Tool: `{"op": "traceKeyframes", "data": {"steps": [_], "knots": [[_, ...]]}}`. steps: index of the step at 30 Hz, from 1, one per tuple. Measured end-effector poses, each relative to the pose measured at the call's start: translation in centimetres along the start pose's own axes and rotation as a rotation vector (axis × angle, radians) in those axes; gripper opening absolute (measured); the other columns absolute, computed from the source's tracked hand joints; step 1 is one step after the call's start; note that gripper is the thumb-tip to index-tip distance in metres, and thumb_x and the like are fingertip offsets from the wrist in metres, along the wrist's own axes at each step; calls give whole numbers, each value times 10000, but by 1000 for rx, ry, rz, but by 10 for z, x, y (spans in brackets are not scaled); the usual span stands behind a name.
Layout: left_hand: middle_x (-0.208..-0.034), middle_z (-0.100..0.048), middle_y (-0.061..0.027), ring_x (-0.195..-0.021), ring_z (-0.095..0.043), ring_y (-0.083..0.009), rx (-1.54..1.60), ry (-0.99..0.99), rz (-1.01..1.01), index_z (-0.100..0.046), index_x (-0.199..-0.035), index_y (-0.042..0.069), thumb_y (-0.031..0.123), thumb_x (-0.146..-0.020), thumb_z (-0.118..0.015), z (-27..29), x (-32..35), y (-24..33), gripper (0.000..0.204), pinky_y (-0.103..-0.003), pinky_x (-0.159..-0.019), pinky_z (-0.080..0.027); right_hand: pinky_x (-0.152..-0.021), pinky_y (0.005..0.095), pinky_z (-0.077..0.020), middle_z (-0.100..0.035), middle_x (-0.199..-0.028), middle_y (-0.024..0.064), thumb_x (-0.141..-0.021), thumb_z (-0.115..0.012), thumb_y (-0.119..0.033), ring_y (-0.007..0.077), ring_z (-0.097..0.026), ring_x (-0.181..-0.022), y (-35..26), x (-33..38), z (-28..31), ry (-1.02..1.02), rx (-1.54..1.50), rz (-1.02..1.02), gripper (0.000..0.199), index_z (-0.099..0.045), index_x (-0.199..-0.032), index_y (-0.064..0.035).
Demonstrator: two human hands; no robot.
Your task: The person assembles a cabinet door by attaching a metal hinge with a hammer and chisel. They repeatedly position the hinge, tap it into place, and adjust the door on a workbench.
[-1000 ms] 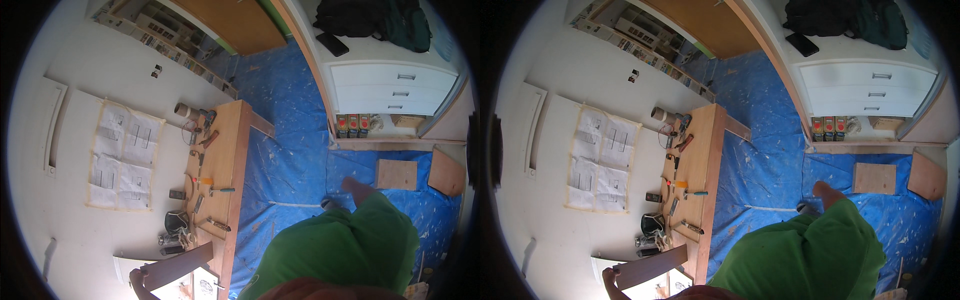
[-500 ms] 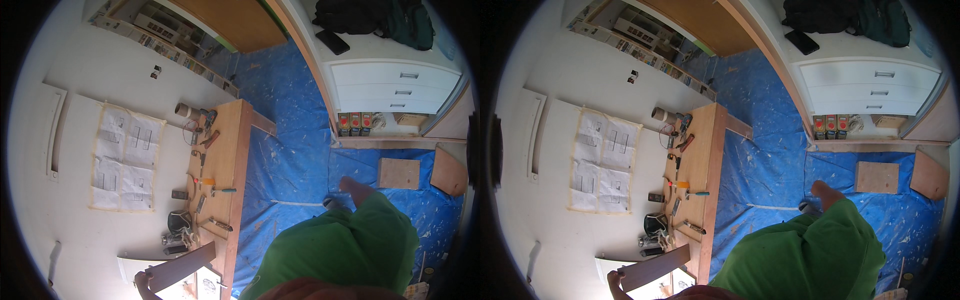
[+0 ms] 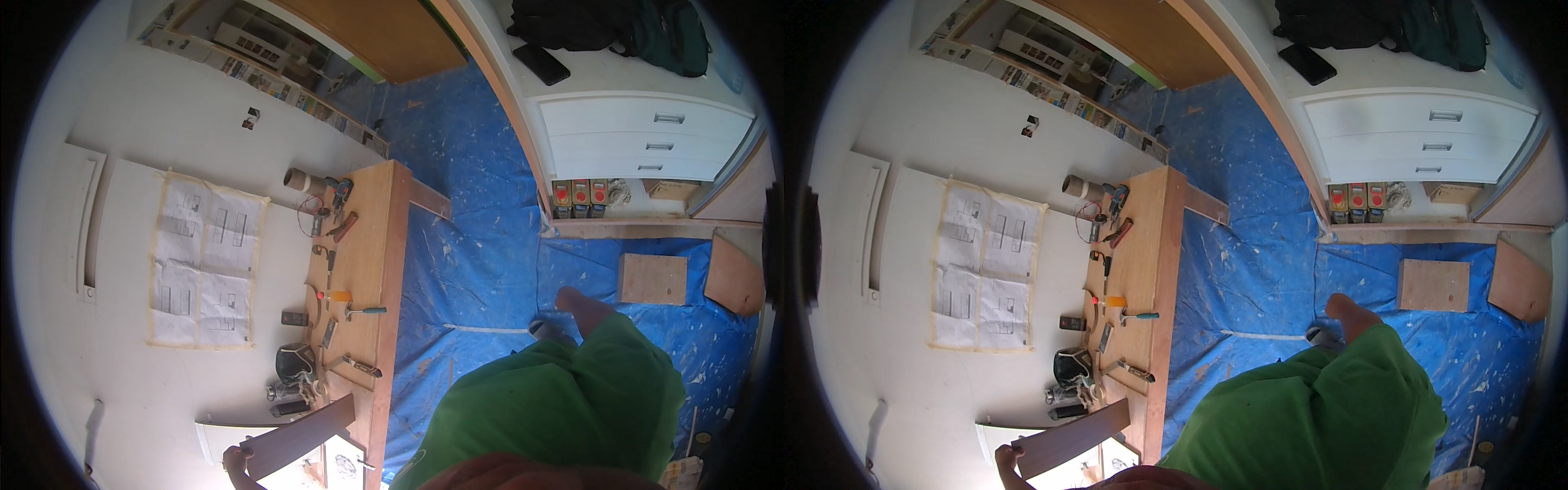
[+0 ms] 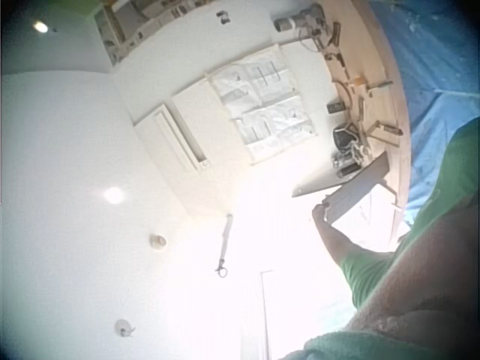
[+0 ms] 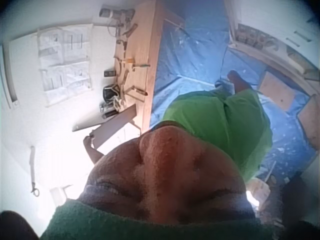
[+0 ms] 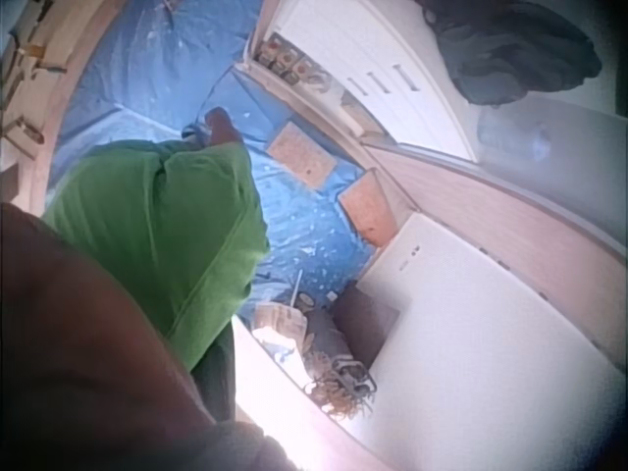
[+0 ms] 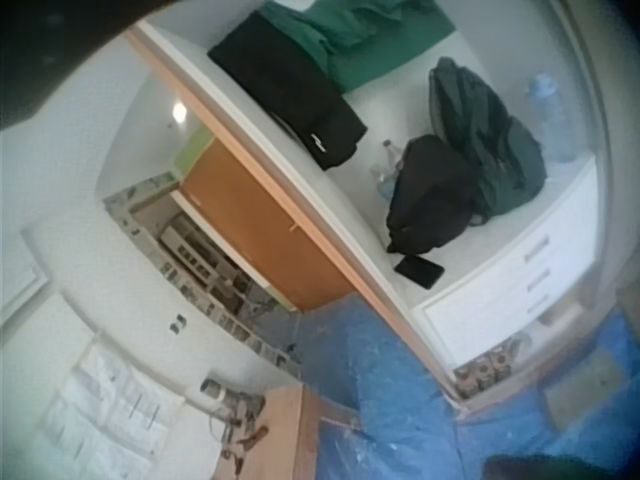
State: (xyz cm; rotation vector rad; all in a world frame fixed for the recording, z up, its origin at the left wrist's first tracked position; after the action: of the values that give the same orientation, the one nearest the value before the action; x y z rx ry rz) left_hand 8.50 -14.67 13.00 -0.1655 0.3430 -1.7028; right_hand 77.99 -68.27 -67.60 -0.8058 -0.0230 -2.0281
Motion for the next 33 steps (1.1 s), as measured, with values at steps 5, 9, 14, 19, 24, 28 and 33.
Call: {"op": "traceKeyframes", "data": {"steps": [5, 9, 14, 19, 24, 28, 33], "knots": [[-783, -718, -147, -753, -699, -304, -76, 5, -13, -707, -740, 23, 346, -592, -913, 9, -2, 3, 411, -405, -719, -536, -878, 460, -546, -736, -1010, 125, -879, -638, -306, 343, -692, -994, -3, 1, 9, -43, -73, -52, 270, -780, -995, -109], [-851, -724, -130, -814, -697, -279, -52, -65, 75, -733, -795, 23, 267, -588, -927, 0, 13, -5, 374, -388, -785, -532, -878, 459, -548, -731, -1016, 140, -861, -642, -276, 348, -692, -996, -7, 14, 25, -69, -52, 4, 253, -782, -993, -113], [-809, -727, -134, -762, -698, -289, 19, -11, 33, -714, -773, 26, 293, -564, -932, 26, -7, 19, 403, -388, -750, -546, -859, 472, -549, -733, -978, 139, -848, -615, -215, 355, -691, -978, 11, -22, -21, 49, -61, -34, 226, -785, -957, -114], [-813, -728, -115, -754, -687, -270, 218, -73, 211, -707, -792, 27, 236, -552, -944, 3, 16, 8, 397, -386, -753, -545, -820, 480, -553, -739, -934, 116, -824, -605, -177, 334, -695, -943, -4, -13, -4, 43, -39, -14, 205, -786, -906, -128], [-814, -727, -117, -756, -687, -272, 126, -80, 175, -709, -793, 26, 234, -556, -940, 0, 11, 29, 392, -389, -751, -542, -822, 471, -554, -741, -945, 96, -833, -600, -173, 315, -697, -949, -13, -12, 3, 4, 63, 75, 203, -787, -903, -137], [-816, -727, -120, -758, -687, -274, 81, -89, 169, -710, -794, 25, 233, -559, -938, 0, 9, 52, 388, -391, -749, -541, -885, 483, -532, -696, -1143, 204, -868, -551, -206, 403, -661, -1042, -11, -23, -10, -51, -141, -2, 293, -767, -1020, -78], [-817, -727, -122, -761, -687, -276, 39, -100, 172, -711, -796, 24, 231, -562, -934, 5, 13, 72, 383, -395, -748, -538, -917, 480, -520, -674, -1200, 210, -880, -575, -256, 405, -635, -1107, -15, -36, -34, -94, -356, -194, 324, -749, -1082, -72]]}}
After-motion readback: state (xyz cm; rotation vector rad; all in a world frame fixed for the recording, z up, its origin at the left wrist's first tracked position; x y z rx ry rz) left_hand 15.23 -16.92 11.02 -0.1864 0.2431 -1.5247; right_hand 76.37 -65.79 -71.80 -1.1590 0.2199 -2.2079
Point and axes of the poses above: each hand's wrist, its own x-axis away from the middle knuckle, its own z-axis out of the back of the hand, y = z × x, the point moved 2 cm from there along -x, towards the middle knuckle
